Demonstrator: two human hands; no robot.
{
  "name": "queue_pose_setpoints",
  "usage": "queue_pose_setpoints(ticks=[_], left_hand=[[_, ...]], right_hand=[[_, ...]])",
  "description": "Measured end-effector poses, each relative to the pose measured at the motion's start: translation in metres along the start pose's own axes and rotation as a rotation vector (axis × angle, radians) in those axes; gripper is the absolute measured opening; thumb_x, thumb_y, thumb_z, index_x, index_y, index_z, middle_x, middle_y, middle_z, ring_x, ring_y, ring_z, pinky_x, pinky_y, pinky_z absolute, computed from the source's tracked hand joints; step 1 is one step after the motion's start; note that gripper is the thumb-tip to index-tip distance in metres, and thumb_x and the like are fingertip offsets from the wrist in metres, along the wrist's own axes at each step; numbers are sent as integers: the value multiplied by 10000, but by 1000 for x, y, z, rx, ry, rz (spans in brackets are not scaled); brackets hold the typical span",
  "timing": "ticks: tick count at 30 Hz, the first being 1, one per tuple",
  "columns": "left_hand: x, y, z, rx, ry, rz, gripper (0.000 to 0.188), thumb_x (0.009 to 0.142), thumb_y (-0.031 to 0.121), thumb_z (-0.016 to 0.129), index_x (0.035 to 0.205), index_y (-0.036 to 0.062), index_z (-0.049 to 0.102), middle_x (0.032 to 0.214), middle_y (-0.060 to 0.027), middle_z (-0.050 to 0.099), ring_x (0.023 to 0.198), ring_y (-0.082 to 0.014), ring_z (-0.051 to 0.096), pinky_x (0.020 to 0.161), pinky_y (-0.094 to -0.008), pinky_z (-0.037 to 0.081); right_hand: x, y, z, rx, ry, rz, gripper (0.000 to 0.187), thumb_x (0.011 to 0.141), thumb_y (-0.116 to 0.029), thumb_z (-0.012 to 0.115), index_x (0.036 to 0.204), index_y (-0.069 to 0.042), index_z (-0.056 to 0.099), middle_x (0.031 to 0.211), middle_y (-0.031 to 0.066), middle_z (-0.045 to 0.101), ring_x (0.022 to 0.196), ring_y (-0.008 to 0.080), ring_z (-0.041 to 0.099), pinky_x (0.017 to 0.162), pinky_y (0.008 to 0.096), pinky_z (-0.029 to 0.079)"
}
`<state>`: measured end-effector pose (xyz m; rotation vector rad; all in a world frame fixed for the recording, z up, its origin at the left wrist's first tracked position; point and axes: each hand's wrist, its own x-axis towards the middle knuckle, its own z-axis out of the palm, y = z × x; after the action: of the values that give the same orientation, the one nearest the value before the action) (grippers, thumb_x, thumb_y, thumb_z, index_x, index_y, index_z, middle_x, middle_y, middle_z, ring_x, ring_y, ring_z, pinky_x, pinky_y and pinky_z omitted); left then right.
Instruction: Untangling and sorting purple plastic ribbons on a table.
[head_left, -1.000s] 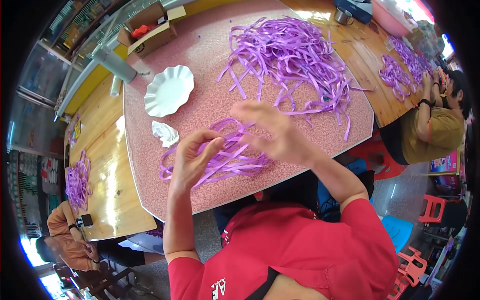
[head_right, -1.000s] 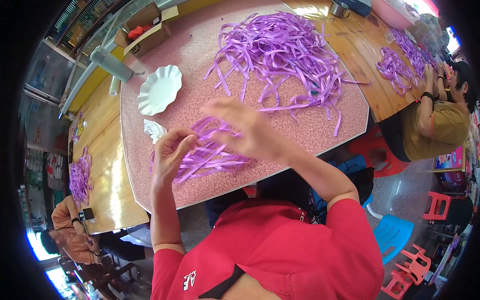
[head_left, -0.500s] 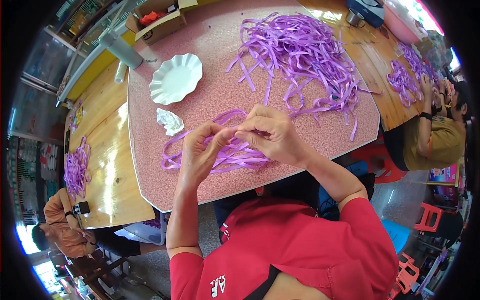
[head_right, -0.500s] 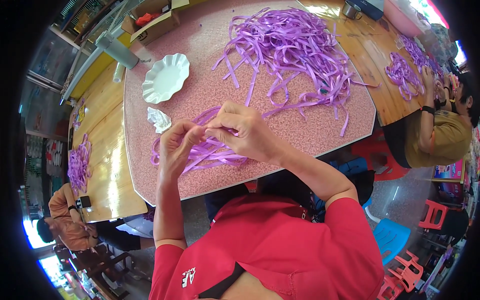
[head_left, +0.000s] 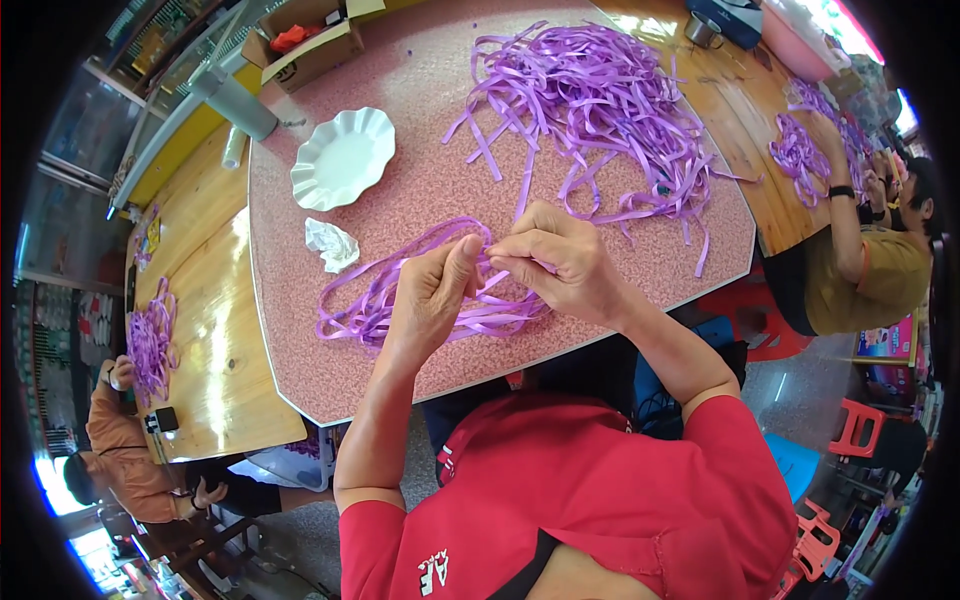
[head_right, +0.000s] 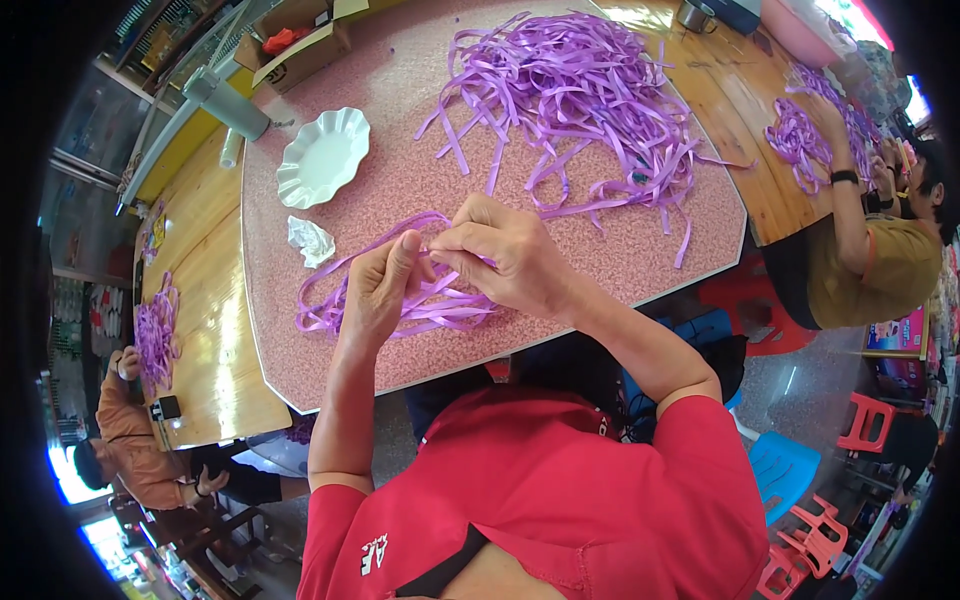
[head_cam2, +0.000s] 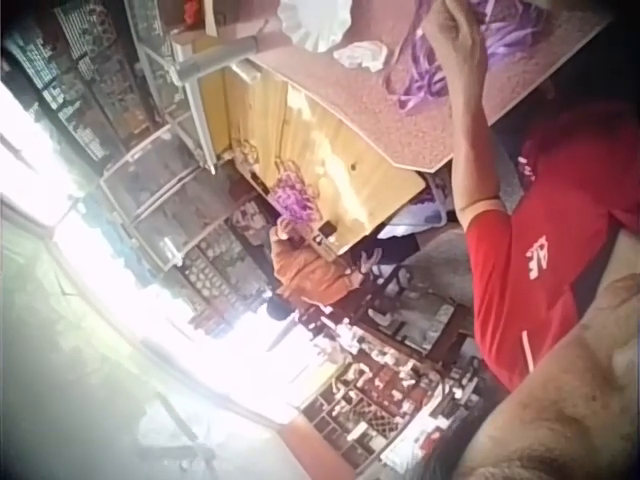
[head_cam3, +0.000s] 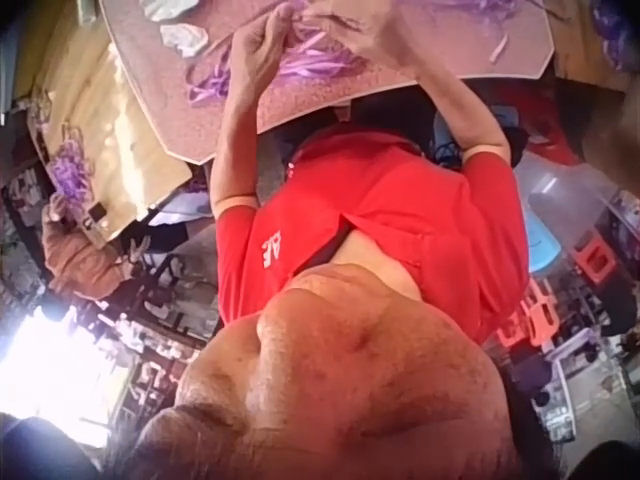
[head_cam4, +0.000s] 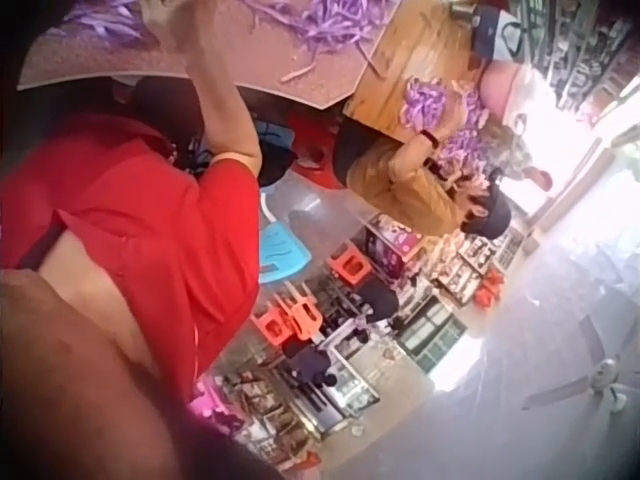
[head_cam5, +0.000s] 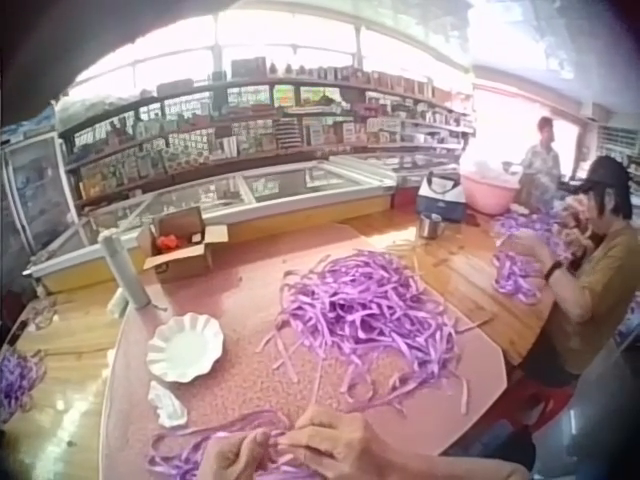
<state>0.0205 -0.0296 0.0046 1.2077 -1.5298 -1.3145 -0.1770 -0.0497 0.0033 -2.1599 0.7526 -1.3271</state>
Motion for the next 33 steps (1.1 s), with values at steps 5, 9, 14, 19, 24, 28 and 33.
queue_pose_setpoints(ticks=[5,9,14,19,24,28,33], left_hand=[[-1,-5,3,175,107,215,350,1051,277,480,865,-16,528,702,-42,479,676,-108,439,583,-295,388],[-5,-9,2,157,69,207,283,1053,249,474,930,-3,517,777,-49,491,755,-106,458,659,-282,408],[-9,-7,3,-150,-14,113,177,1031,186,527,955,27,544,881,4,523,843,-86,475,770,-247,406],[-7,-11,-6,-164,-46,107,124,995,150,593,969,33,561,926,14,542,876,-76,494,796,-246,414],[-8,-3,-2,-189,-35,104,143,984,168,615,954,33,580,944,11,552,913,-76,510,817,-239,419],[-7,1,2,-175,-37,8,276,1026,278,539,936,20,577,872,-3,557,887,-87,520,783,-238,427],[-1,-12,3,-22,-78,15,383,1060,348,441,921,13,564,810,-16,552,815,-97,502,754,-246,429]], right_hand=[[0,-2,2,12,3,63,159,789,1,763,941,-10,716,792,57,610,702,173,586,601,289,455],[1,-2,-3,79,-39,183,132,829,-47,751,951,-7,722,790,40,593,687,125,552,591,263,422],[-3,3,-8,275,-94,416,117,873,-87,720,958,-6,721,811,20,593,698,88,532,610,227,399],[1,-2,-10,466,-142,675,124,873,-113,731,955,-20,732,805,-11,583,704,48,507,620,210,381],[0,-5,-7,256,-99,482,102,857,-112,748,932,-43,751,763,-17,563,670,59,490,585,230,370],[2,-8,-7,101,-40,335,112,829,-66,757,938,-42,752,725,5,543,635,100,493,562,254,374],[-2,-6,-7,-15,-16,177,151,795,-11,760,942,-44,751,720,24,539,635,124,519,552,274,403]])
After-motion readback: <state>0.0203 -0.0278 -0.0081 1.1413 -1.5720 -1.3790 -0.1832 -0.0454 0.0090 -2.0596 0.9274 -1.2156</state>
